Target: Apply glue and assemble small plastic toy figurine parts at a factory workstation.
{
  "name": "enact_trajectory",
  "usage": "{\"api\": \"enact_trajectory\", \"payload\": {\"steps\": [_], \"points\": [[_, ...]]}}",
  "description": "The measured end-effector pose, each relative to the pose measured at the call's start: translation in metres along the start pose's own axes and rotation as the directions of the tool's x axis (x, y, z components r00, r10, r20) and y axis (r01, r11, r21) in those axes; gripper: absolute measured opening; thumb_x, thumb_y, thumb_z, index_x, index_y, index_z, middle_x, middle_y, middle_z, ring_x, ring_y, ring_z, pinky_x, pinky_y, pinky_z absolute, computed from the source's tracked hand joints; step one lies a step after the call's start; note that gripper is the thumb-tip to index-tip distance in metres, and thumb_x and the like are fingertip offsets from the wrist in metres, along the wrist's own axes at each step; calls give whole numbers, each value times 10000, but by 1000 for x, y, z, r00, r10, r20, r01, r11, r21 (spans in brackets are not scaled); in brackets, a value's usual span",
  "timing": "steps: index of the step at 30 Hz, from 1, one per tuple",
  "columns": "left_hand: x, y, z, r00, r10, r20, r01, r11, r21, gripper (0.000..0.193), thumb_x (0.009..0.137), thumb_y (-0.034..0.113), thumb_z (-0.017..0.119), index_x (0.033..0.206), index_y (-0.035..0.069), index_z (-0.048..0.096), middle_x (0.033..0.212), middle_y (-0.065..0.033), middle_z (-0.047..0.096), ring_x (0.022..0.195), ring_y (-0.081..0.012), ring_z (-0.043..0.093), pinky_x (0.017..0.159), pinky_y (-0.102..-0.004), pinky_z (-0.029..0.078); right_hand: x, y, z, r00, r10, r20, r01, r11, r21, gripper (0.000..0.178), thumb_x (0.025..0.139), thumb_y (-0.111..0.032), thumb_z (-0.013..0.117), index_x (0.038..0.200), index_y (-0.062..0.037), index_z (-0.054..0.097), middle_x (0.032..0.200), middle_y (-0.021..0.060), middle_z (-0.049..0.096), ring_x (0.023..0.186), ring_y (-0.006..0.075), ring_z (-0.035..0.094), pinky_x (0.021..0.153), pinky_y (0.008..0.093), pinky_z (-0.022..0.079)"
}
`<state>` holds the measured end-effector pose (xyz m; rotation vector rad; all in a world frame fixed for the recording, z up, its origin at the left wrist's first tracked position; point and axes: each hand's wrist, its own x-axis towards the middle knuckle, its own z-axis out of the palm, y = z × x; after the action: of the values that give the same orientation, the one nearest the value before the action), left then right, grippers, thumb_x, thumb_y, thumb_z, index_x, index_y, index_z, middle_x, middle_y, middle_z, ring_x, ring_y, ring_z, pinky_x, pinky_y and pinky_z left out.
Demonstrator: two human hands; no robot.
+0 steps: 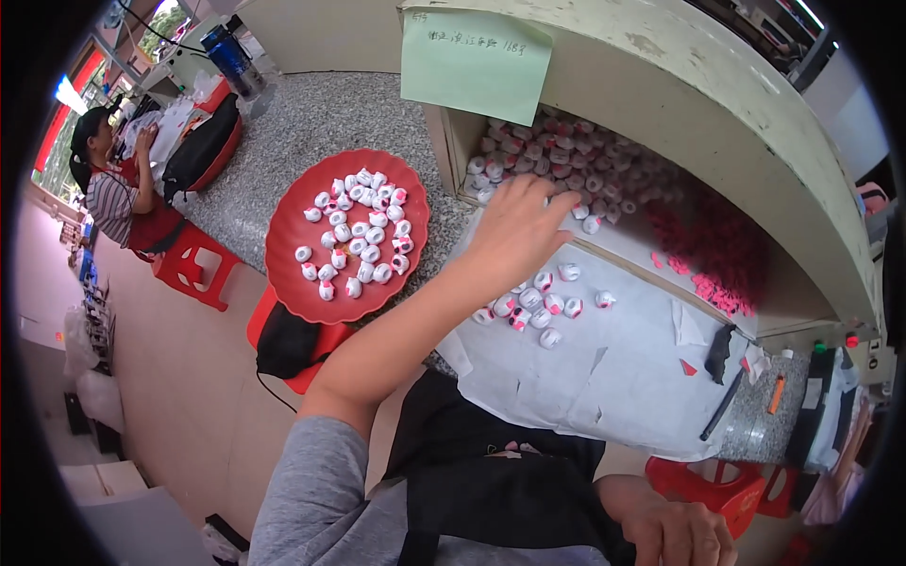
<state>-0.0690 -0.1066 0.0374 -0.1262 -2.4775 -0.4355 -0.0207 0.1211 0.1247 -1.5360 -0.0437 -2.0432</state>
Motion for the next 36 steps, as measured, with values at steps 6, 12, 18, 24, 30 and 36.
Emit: {"api": "enact_trajectory", "payload": {"steps": [6, 12, 18, 24, 30, 36], "points": [[45, -20, 70, 998, -58, 29, 51, 978, 205, 141, 576, 116, 555, 705, 61, 547, 725, -93, 514, 713, -246, 490, 628, -342, 396, -22, 3, 5, 999, -48, -9, 47, 995, -85, 186, 795, -135, 392, 780, -133, 577, 912, 50, 551, 836, 166, 533, 745, 309, 433], [55, -26, 92, 961, 75, -266, 4, 959, 284, 128, 575, 122, 575, 659, 45, 515, 672, -96, 491, 665, -245, 489, 591, -341, 408, -16, 0, -8, 998, -58, -30, 56, 995, -80, 177, 781, -116, 377, 720, -136, 542, 861, 42, 552, 812, 163, 534, 712, 297, 447], [36, -15, 52, 976, -217, 20, 216, 975, 49, 146, 598, 72, 489, 741, 54, 512, 693, -120, 509, 676, -282, 504, 560, -364, 416, -2, 15, -7, 969, -153, -194, 166, 985, 50, 157, 770, -183, 426, 692, -124, 549, 837, 71, 555, 710, 167, 533, 634, 284, 453], [7, -17, 44, 963, -178, -201, 119, 954, -274, 222, 660, 30, 508, 881, 45, 513, 765, -107, 496, 682, -226, 488, 617, -317, 409, 13, 37, 16, 903, 134, -408, -59, 980, 192, 152, 760, -208, 459, 649, -108, 481, 653, 62, 536, 512, 146, 494, 495, 245, 423], [-36, -3, 0, 805, -346, 482, 438, -200, -876, 327, 748, 50, 506, 1071, 41, 455, 938, -47, 508, 867, -99, 485, 722, -262, 417, 24, 59, 5, 899, 239, -367, -117, 938, 326, 117, 730, -181, 531, 638, -111, 508, 692, 67, 532, 567, 169, 496, 507, 270, 428], [-81, 8, -16, 809, -274, 520, 232, -664, -711, 363, 777, 44, 481, 1124, 21, 377, 1008, -50, 469, 1012, -173, 438, 891, -272, 352, 29, 71, 0, 923, 263, -281, -117, 887, 447, 72, 711, -121, 560, 648, -98, 534, 698, 90, 542, 577, 195, 505, 524, 301, 447]]}}
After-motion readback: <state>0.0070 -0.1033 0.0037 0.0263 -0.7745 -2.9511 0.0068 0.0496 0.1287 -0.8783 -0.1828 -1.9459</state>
